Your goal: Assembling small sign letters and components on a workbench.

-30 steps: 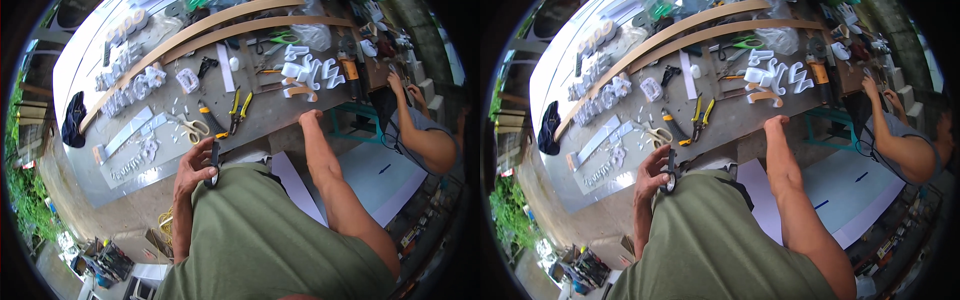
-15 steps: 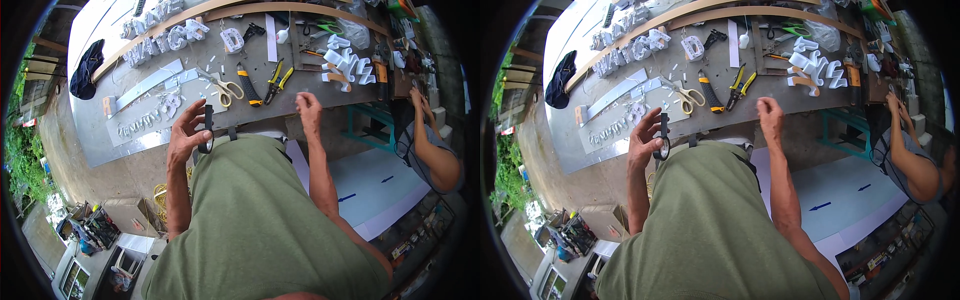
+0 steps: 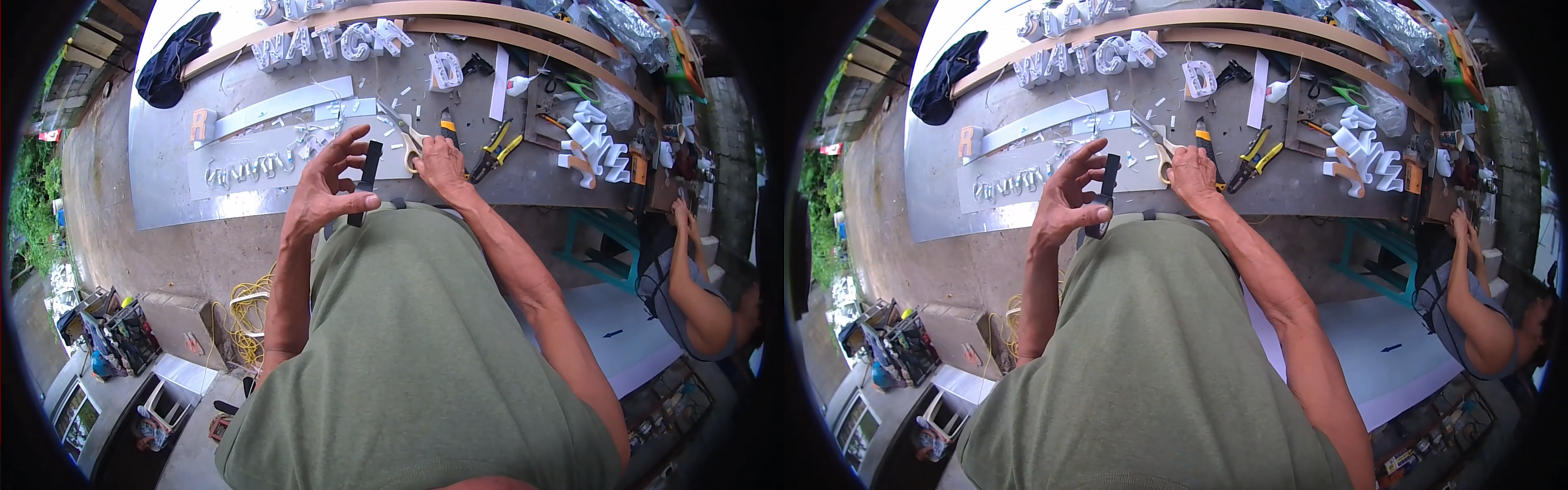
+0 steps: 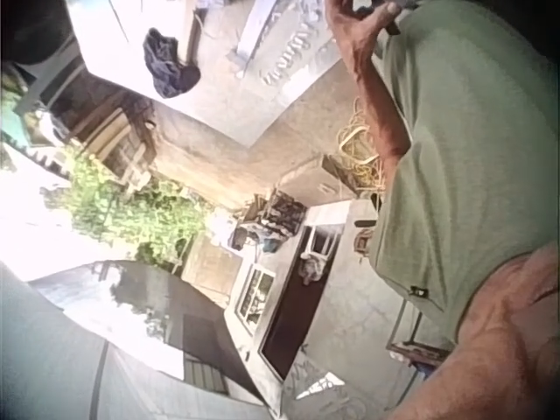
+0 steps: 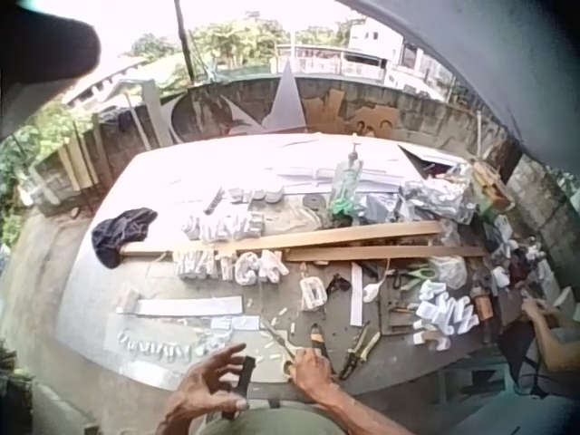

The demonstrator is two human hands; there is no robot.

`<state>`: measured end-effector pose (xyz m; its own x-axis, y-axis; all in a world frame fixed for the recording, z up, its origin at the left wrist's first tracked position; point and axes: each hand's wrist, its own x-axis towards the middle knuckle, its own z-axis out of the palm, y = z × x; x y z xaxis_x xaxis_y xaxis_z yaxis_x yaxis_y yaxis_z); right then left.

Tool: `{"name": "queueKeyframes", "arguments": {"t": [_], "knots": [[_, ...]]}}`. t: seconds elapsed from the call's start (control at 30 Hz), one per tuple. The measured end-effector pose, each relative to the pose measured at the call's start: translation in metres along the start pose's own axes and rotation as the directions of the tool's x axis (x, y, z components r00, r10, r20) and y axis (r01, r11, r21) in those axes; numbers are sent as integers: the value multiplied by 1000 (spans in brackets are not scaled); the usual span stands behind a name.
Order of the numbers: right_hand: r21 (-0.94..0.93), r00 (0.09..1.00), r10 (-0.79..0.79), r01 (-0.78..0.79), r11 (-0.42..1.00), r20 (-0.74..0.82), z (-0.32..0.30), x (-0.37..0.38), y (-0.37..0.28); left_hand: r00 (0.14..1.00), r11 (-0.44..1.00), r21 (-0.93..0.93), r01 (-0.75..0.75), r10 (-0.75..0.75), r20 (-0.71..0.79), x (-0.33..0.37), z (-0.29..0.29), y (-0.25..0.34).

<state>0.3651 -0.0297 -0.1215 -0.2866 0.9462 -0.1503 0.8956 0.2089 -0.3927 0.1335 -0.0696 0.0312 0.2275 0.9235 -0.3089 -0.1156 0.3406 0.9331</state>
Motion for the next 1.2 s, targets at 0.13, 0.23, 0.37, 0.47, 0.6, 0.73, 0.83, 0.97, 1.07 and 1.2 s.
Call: {"name": "queueKeyframes", "arguments": {"t": [0.13,0.23,0.37,0.47,0.6,0.73,0.83,0.97,1.07,1.2], "knots": [[-33,970,121,-117,993,212,-27,18,-3,999,1000,-18,11,-10,37,15,-5,2],[159,896,134,-219,963,423,-58,17,9,999,1000,-19,19,-19,41,26,-12,9],[583,776,148,-571,578,613,-98,-12,33,996,1000,10,-16,15,82,44,-25,19],[752,834,8,-502,428,552,-132,-36,38,992,999,33,-30,26,120,57,-32,20],[751,767,-120,-564,343,630,-179,-47,36,991,999,44,-27,21,129,65,-30,25],[782,750,-236,-555,285,618,-187,-56,44,981,996,77,-51,36,191,71,-24,26],[757,740,-203,-568,323,641,-191,-54,39,978,994,100,-41,19,209,72,-18,30],[732,724,-176,-592,338,667,-194,-51,32,975,989,146,-19,-14,224,71,-11,33],[735,717,-188,-611,295,671,-192,-50,29,968,991,133,3,-36,247,70,-8,36],[760,730,-218,-598,254,648,-186,-49,27,961,993,115,8,-39,273,70,-6,30]]}}
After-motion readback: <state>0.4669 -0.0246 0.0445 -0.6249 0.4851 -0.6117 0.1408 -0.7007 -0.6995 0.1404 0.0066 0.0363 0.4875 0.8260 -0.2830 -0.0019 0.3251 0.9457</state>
